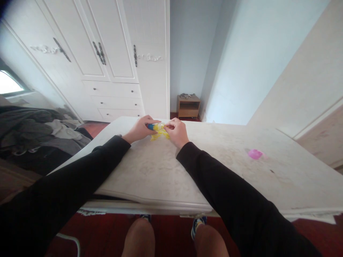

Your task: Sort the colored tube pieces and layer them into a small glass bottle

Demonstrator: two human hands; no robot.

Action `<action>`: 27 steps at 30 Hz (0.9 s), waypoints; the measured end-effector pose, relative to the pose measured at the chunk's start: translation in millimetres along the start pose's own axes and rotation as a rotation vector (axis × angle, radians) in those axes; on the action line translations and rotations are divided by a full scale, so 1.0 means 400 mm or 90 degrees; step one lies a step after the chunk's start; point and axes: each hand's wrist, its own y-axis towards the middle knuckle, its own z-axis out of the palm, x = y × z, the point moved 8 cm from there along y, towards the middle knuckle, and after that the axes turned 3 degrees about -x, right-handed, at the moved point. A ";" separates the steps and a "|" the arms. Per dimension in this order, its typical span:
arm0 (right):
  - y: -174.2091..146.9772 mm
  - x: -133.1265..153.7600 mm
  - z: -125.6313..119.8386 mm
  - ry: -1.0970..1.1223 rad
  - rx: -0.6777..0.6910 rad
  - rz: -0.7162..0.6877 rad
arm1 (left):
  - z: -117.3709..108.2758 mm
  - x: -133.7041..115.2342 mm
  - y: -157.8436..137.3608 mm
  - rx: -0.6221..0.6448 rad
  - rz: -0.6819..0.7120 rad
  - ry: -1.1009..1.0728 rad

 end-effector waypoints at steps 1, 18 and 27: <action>-0.001 0.005 0.000 -0.005 -0.001 -0.008 | 0.000 0.000 0.000 0.000 0.001 0.001; -0.002 0.036 0.003 -0.023 0.025 -0.051 | 0.002 -0.010 0.000 0.000 -0.002 -0.001; -0.005 0.026 -0.004 0.026 0.004 -0.034 | -0.005 -0.006 0.001 -0.021 -0.023 0.005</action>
